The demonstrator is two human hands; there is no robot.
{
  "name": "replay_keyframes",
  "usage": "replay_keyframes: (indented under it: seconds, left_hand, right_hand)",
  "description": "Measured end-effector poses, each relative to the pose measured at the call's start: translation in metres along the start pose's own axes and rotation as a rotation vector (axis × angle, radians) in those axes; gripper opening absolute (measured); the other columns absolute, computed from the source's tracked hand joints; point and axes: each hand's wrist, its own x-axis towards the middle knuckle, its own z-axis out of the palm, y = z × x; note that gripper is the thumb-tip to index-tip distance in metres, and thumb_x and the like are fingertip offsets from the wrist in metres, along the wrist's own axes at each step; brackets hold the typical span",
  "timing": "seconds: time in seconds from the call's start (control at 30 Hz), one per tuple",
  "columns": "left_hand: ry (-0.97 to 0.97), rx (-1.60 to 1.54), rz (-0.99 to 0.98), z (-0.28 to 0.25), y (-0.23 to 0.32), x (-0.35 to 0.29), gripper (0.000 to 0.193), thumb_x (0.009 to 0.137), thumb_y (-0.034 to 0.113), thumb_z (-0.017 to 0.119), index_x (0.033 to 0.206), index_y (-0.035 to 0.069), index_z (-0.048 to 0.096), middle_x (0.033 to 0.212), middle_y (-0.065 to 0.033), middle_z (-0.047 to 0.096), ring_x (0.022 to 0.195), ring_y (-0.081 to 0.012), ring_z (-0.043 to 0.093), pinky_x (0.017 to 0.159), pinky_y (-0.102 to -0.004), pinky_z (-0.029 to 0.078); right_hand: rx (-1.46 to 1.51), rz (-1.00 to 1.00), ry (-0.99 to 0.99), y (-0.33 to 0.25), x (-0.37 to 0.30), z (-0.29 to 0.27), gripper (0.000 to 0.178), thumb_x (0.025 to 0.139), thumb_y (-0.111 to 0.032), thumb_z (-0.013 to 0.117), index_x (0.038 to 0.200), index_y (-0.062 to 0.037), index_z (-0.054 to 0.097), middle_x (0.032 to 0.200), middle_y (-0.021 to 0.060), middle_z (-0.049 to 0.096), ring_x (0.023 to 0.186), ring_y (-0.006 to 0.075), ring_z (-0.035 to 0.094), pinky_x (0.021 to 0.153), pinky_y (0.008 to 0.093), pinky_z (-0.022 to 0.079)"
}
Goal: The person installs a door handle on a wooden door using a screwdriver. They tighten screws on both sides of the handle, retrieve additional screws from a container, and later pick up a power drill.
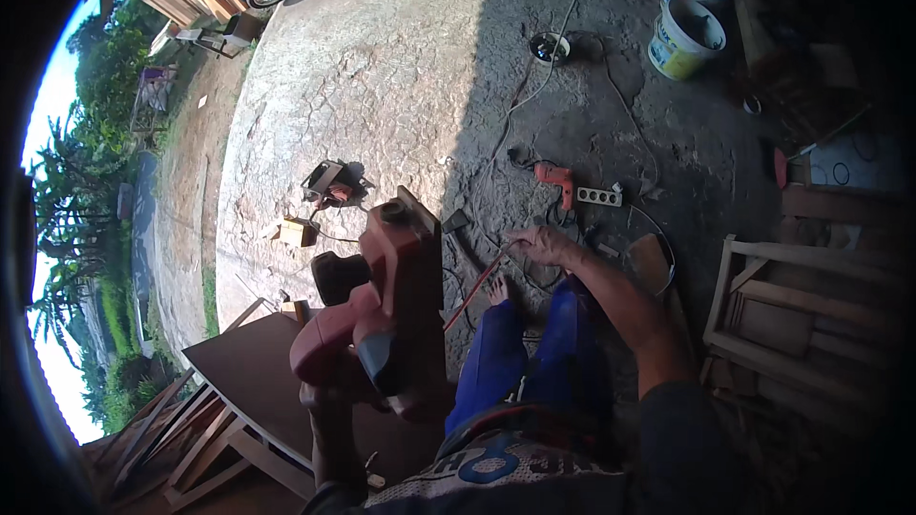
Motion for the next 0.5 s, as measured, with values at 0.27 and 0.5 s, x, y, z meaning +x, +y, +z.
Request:
replay_keyframes:
  seconds: [0.27, 0.5]
  left_hand:
    - [-0.044, 0.553, -0.514, 0.032, -0.016, -0.016, 0.044, 0.080, 0.016, 0.075, 0.119, -0.001, 0.069, 0.093, -0.0080, 0.073, 0.090, -0.0109, 0.065, 0.082, -0.0320, 0.054]
    - [0.031, 0.776, -0.580, 0.043, -0.030, -0.041, 0.047, 0.080, 0.015, 0.077, 0.126, 0.007, 0.069, 0.098, -0.0130, 0.076, 0.094, -0.0171, 0.073, 0.086, -0.0363, 0.056]
  right_hand:
    - [-0.047, -0.204, 0.167, -0.134, -0.005, -0.032, 0.034, 0.094, -0.006, 0.067, 0.128, -0.0082, 0.072, 0.097, 0.0072, 0.078, 0.089, 0.0090, 0.069, 0.077, 0.0268, 0.054]
    - [-0.047, -0.069, 0.043, -0.228, -0.052, -0.023, 0.029, 0.097, -0.017, 0.070, 0.125, -0.0107, 0.074, 0.102, 0.0069, 0.079, 0.090, 0.0073, 0.070, 0.076, 0.0243, 0.054]
